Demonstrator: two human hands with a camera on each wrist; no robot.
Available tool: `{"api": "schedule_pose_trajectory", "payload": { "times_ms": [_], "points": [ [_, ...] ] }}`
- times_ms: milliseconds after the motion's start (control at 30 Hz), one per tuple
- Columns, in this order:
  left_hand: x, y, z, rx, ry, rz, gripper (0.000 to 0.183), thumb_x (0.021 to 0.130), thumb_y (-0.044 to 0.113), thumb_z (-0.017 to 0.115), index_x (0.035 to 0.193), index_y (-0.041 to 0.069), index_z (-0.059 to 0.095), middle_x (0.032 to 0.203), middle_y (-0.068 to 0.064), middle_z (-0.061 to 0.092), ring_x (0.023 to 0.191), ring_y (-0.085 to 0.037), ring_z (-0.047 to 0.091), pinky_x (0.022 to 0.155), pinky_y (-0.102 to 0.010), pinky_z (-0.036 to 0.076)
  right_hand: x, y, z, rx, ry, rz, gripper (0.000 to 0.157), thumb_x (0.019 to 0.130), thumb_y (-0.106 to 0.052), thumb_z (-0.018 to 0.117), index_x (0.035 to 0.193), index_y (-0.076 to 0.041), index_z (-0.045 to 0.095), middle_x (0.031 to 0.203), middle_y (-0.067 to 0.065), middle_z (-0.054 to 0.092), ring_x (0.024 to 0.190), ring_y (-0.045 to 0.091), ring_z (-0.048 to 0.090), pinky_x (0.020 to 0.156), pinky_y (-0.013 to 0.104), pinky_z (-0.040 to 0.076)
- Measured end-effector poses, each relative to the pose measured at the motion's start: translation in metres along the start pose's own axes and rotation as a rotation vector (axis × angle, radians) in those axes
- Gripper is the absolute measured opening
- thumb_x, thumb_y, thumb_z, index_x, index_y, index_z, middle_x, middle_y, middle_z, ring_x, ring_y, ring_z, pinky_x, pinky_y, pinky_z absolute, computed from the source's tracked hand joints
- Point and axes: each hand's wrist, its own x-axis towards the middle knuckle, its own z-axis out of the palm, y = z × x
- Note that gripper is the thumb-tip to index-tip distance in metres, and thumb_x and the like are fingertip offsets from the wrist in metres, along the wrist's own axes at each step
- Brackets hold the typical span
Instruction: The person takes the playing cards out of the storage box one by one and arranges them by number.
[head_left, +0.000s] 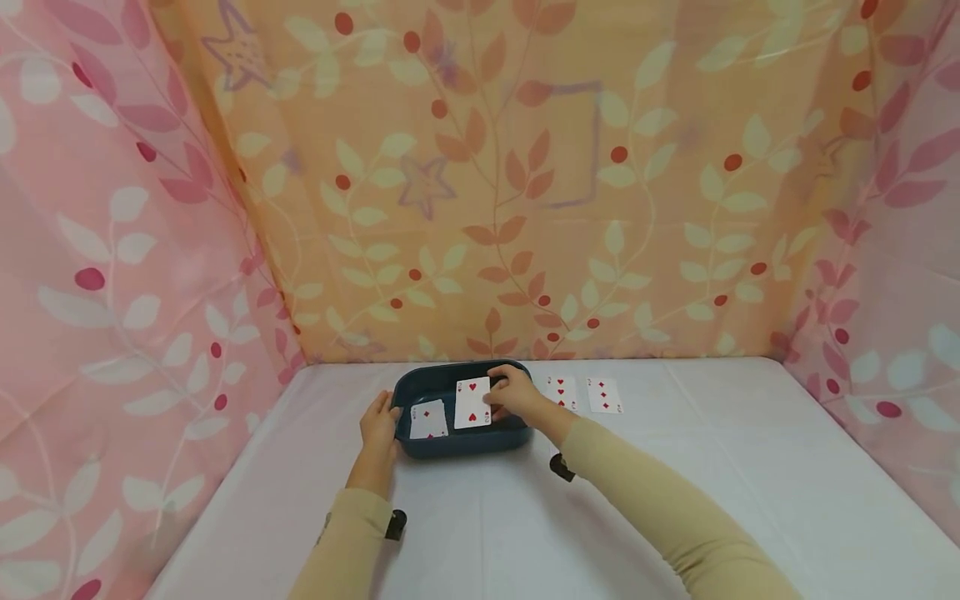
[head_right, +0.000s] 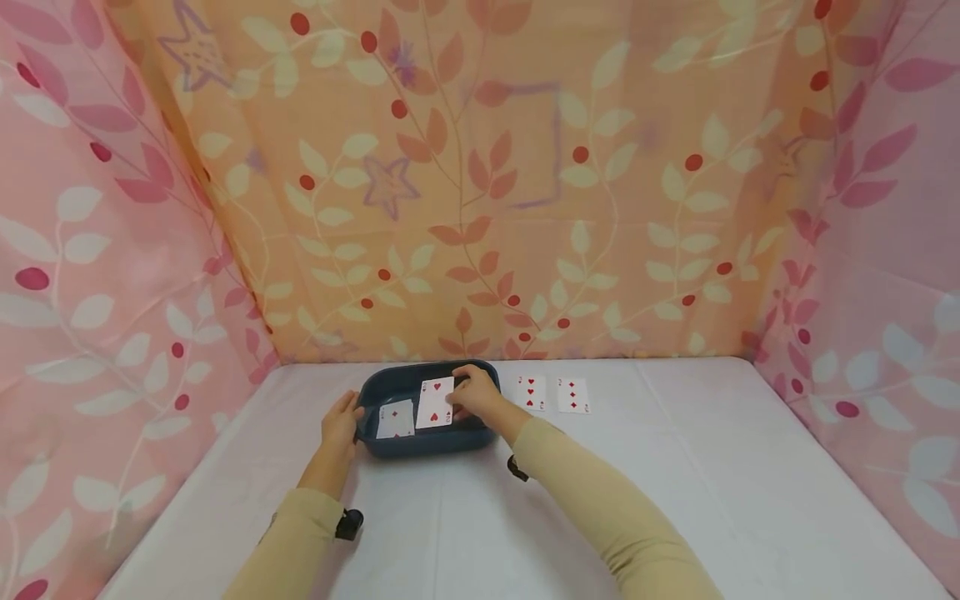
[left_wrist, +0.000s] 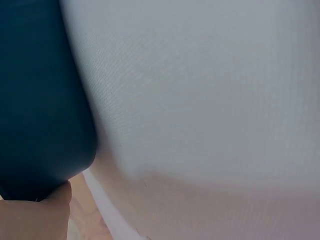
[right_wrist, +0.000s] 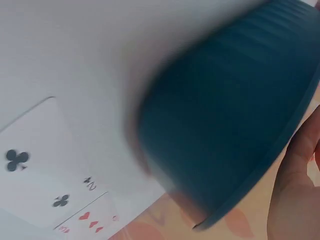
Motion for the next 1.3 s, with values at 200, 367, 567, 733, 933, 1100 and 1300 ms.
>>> {"api": "schedule_pose_trajectory", "payload": {
  "times_ms": [200, 367, 567, 733, 933, 1100, 1300],
  "points": [
    [0.002, -0.001, -0.001, 0.002, -0.004, 0.007, 0.054, 0.102, -0.003, 0.037, 0.154, 0.004, 0.022, 0.158, -0.011, 0.023, 0.145, -0.026, 0.020, 0.117, -0.039, 0.017, -0.011, 0.002, -0.015, -0.026, 0.047, 0.049, 0.048, 0.087, 0.002, 0.068, 0.131, 0.006, 0.049, 0.089, 0.011, 0.068, 0.067, 0.018, 0.062, 0.061, 0.031, 0.059],
    [0.004, 0.000, 0.000, 0.001, 0.000, 0.007, 0.053, 0.103, -0.002, 0.037, 0.153, 0.004, 0.023, 0.158, -0.011, 0.024, 0.145, -0.025, 0.021, 0.117, -0.038, 0.018, -0.021, 0.004, -0.026, -0.011, 0.109, 0.086, 0.042, 0.088, 0.000, 0.068, 0.127, 0.006, 0.054, 0.095, 0.014, 0.070, 0.072, 0.019, 0.064, 0.067, 0.031, 0.059],
    [0.004, 0.001, 0.001, -0.009, -0.002, 0.006, 0.052, 0.103, -0.002, 0.036, 0.153, 0.004, 0.024, 0.158, -0.010, 0.024, 0.145, -0.025, 0.021, 0.117, -0.038, 0.018, -0.029, 0.008, -0.040, 0.008, 0.141, 0.098, 0.039, 0.090, -0.003, 0.067, 0.125, 0.006, 0.055, 0.098, 0.014, 0.070, 0.072, 0.019, 0.064, 0.067, 0.030, 0.059],
    [0.003, 0.001, 0.001, -0.022, -0.008, 0.001, 0.053, 0.103, -0.003, 0.036, 0.153, 0.004, 0.023, 0.158, -0.011, 0.023, 0.145, -0.026, 0.020, 0.117, -0.038, 0.017, -0.036, 0.010, -0.050, 0.004, 0.156, 0.101, 0.039, 0.090, -0.004, 0.067, 0.125, 0.006, 0.056, 0.098, 0.015, 0.070, 0.072, 0.019, 0.065, 0.067, 0.029, 0.059],
    [0.001, -0.001, 0.000, -0.019, 0.000, -0.012, 0.053, 0.103, -0.002, 0.037, 0.153, 0.005, 0.024, 0.158, -0.010, 0.023, 0.145, -0.026, 0.021, 0.117, -0.039, 0.018, -0.048, 0.012, -0.061, 0.008, 0.183, 0.097, 0.037, 0.089, -0.003, 0.067, 0.123, 0.008, 0.056, 0.094, 0.014, 0.070, 0.068, 0.018, 0.064, 0.065, 0.029, 0.059],
    [0.002, -0.003, 0.000, 0.011, -0.001, 0.014, 0.053, 0.102, -0.002, 0.038, 0.153, 0.003, 0.023, 0.159, -0.010, 0.023, 0.145, -0.026, 0.021, 0.117, -0.039, 0.018, -0.058, 0.011, -0.069, 0.022, 0.196, 0.099, 0.037, 0.089, -0.001, 0.066, 0.122, 0.011, 0.055, 0.094, 0.016, 0.070, 0.065, 0.017, 0.064, 0.063, 0.029, 0.059],
    [0.002, -0.001, 0.002, 0.000, 0.004, 0.034, 0.052, 0.101, -0.005, 0.038, 0.152, 0.000, 0.024, 0.157, -0.013, 0.024, 0.145, -0.027, 0.021, 0.117, -0.037, 0.018, -0.069, 0.008, -0.079, -0.011, 0.200, 0.109, 0.037, 0.090, -0.003, 0.066, 0.123, 0.010, 0.055, 0.095, 0.017, 0.069, 0.067, 0.018, 0.065, 0.065, 0.030, 0.059]
  ]
}}
